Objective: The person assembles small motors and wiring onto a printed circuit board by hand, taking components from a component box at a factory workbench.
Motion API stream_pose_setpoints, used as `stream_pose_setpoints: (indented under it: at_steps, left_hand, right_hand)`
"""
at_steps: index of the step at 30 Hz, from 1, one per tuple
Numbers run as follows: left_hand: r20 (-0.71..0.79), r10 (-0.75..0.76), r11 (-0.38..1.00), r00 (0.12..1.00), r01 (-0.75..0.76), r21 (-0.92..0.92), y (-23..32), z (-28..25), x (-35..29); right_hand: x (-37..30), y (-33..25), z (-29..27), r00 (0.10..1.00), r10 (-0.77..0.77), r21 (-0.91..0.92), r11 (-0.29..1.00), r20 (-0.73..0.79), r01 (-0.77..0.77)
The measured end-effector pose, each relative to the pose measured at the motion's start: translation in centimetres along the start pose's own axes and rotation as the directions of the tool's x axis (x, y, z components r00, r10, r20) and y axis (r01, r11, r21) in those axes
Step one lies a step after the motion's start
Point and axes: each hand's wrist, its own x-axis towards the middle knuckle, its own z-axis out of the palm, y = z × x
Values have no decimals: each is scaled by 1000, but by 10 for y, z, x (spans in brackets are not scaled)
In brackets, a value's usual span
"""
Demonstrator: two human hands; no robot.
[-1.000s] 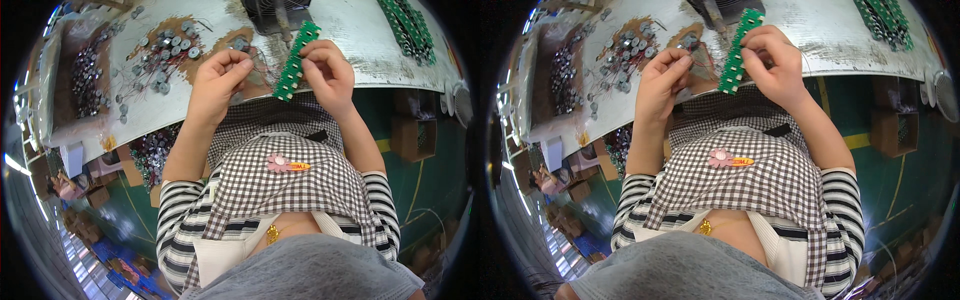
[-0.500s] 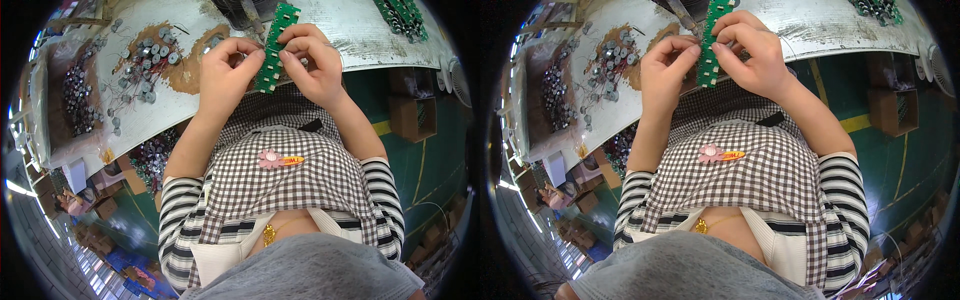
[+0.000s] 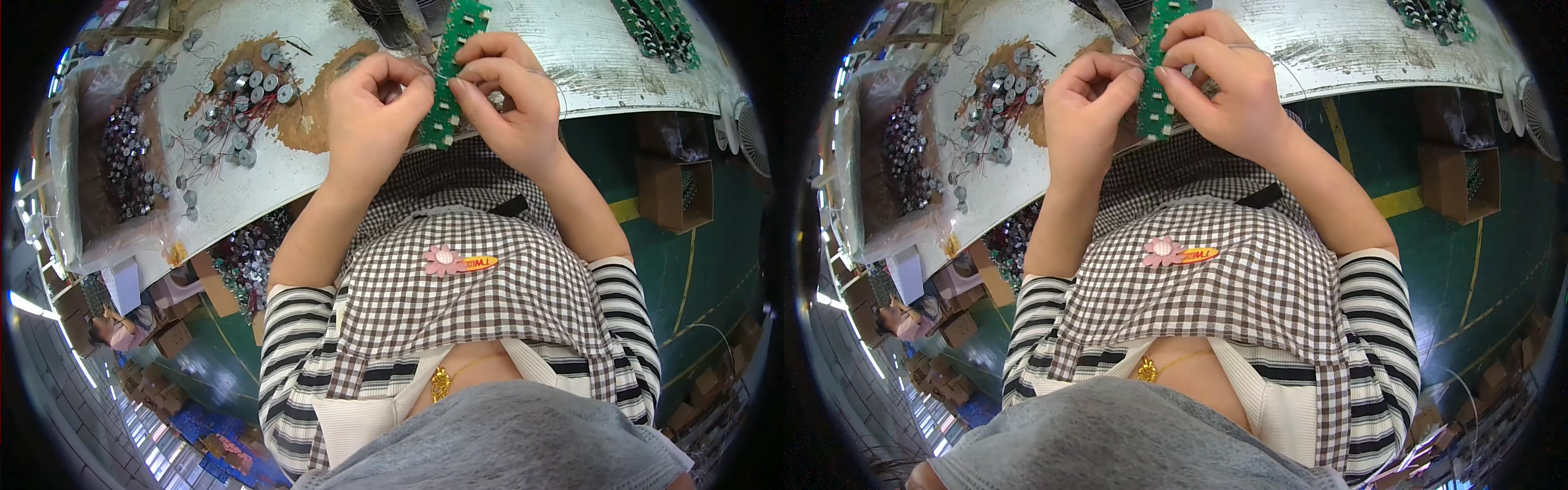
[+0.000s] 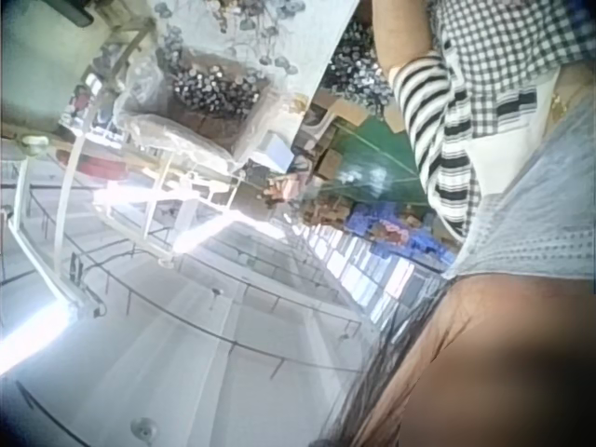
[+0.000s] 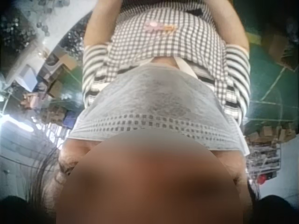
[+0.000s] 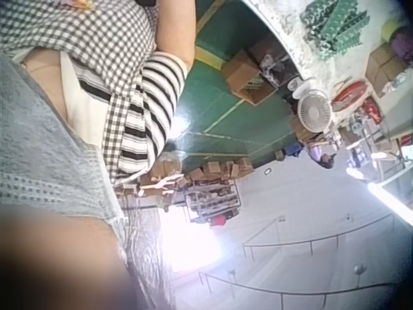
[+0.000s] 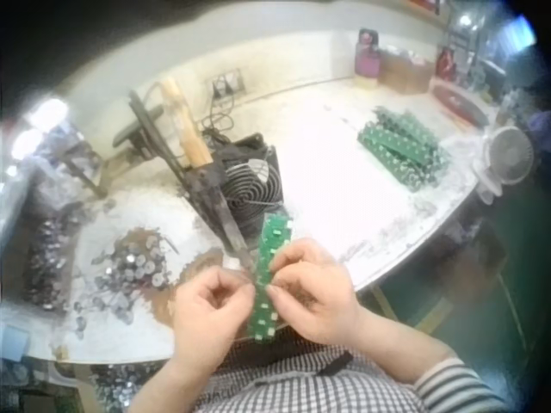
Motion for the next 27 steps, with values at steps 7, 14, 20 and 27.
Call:
stream_pose_setpoints:
  at_steps: [7,14,20,27]
  left_hand:
    - [15,27,999,1000,-27,28,-8,1,-6]
    - [1,-3,996,1000,3,-94,-5,2,-9]
    - [-45,28,994,999,-33,-109,-9,4,-9]
    - [-110,77,995,991,-83,-47,-11,9,-6]
  right_hand:
    - [-13,1,3,995,71,134,989,-72,-61]
    - [-9,-1,5,992,90,162,984,-93,-74]
    - [-7,1,6,992,79,119,991,-97,-68]
    - [-5,-1,4,994,107,64,992,-22,-106]
